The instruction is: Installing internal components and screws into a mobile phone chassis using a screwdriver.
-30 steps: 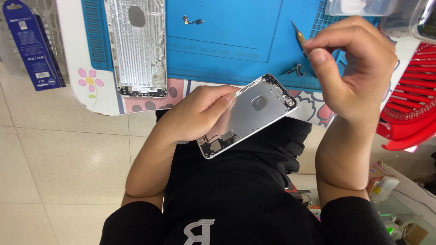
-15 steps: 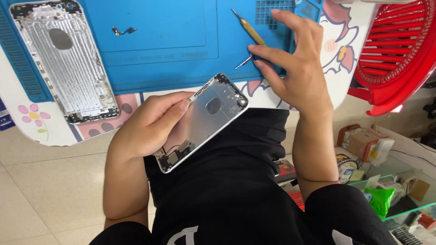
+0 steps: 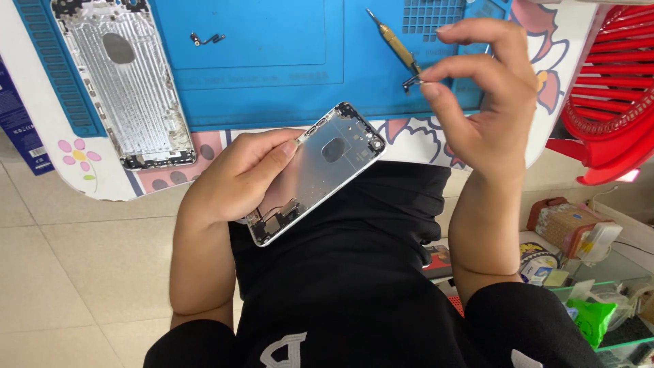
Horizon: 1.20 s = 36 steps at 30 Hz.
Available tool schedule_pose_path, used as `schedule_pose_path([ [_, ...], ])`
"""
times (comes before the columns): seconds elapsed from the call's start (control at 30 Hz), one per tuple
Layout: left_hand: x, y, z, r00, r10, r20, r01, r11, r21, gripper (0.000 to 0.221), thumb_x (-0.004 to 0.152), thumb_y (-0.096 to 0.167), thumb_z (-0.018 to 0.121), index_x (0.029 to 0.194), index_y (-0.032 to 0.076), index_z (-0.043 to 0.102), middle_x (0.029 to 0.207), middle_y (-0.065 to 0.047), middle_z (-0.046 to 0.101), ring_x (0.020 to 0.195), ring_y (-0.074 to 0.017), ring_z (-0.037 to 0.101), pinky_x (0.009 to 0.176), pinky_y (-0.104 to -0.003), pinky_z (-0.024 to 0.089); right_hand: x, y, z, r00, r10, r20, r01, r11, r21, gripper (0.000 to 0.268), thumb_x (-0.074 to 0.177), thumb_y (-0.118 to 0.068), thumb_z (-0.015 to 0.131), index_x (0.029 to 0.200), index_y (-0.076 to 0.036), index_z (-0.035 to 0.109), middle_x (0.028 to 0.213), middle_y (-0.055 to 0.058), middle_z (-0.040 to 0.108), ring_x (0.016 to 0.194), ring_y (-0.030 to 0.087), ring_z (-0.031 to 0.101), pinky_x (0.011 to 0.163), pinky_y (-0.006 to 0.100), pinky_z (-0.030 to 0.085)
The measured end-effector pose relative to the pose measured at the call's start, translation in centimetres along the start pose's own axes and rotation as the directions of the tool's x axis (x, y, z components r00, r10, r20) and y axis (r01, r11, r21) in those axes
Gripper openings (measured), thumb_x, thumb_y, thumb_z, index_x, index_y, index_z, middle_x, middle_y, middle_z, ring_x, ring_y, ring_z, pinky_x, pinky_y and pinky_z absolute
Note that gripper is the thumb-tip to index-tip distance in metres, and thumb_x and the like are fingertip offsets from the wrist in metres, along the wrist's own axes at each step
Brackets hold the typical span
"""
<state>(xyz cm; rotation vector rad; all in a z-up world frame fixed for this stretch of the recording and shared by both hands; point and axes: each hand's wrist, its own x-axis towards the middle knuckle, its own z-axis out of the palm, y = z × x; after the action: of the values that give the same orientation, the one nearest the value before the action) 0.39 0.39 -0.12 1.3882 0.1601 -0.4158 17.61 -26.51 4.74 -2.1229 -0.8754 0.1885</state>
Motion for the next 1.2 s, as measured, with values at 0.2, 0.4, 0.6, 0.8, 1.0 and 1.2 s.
schedule_pose_path([
  [0.2,-0.2,0.4,0.4,1.000,-0.005,-0.016,0.007,0.995,0.097,0.035,0.111,0.018,0.043,0.132,-0.001,0.063,0.076,0.001,0.061,0.069,-0.0066,0.054,0.066,-0.024,0.048,2.1,-4.8,0.0,0.975,-0.099,0.201,0.030,0.947,0.319,0.013,0.083,-0.011,0.082,0.093,-0.011,0.074,0.116,0.004,0.066,0.108,0.022,0.064,0.098,0.035,0.045],
  [0.4,0.0,0.9,0.6,1.000,0.007,-0.027,-0.004,0.994,0.106,0.038,0.108,0.016,0.042,0.139,0.000,0.058,0.074,0.001,0.057,0.065,-0.0079,0.051,0.061,-0.026,0.046,5.2,-5.6,1.6,0.809,-0.291,0.511,0.258,0.956,0.137,0.006,0.088,-0.014,0.080,0.091,-0.014,0.075,0.117,0.002,0.066,0.102,0.023,0.061,0.100,0.040,0.034],
  [0.6,0.0,0.7,0.6,0.999,0.044,-0.019,-0.041,0.991,0.131,0.036,0.110,0.015,0.041,0.137,-0.001,0.059,0.067,0.000,0.057,0.059,-0.0078,0.052,0.058,-0.026,0.045,5.4,-6.1,2.0,0.822,-0.223,0.524,0.303,0.950,-0.071,0.005,0.090,-0.014,0.079,0.093,-0.016,0.076,0.117,-0.001,0.067,0.099,0.019,0.060,0.099,0.042,0.035],
  [0.8,0.0,0.4,0.8,0.999,0.020,-0.032,-0.015,0.990,0.142,0.034,0.109,0.016,0.043,0.131,-0.003,0.062,0.064,-0.001,0.058,0.056,-0.0078,0.052,0.055,-0.026,0.044,5.0,-6.5,2.5,0.827,-0.268,0.494,0.412,0.887,-0.209,0.008,0.090,-0.011,0.079,0.094,-0.014,0.074,0.112,-0.001,0.066,0.103,0.022,0.059,0.096,0.041,0.037],
  [1.0,-0.4,-0.9,0.7,0.999,0.034,-0.037,-0.027,0.984,0.175,0.028,0.115,0.017,0.045,0.116,-0.003,0.065,0.068,-0.003,0.055,0.062,-0.0109,0.050,0.060,-0.028,0.044,5.4,-6.7,2.1,0.776,-0.311,0.549,0.431,0.897,-0.100,0.008,0.093,-0.012,0.079,0.094,-0.013,0.072,0.110,0.000,0.065,0.101,0.023,0.059,0.093,0.040,0.037],
  [1.2,-0.2,0.6,1.0,0.997,0.053,-0.057,-0.046,0.992,0.114,0.035,0.110,0.017,0.042,0.135,-0.001,0.059,0.067,-0.001,0.058,0.060,-0.0091,0.054,0.060,-0.027,0.046,7.1,-7.9,1.1,0.670,-0.372,0.642,0.366,0.918,0.150,0.006,0.088,-0.011,0.078,0.089,-0.011,0.073,0.107,0.002,0.065,0.094,0.022,0.060,0.093,0.041,0.038],
])
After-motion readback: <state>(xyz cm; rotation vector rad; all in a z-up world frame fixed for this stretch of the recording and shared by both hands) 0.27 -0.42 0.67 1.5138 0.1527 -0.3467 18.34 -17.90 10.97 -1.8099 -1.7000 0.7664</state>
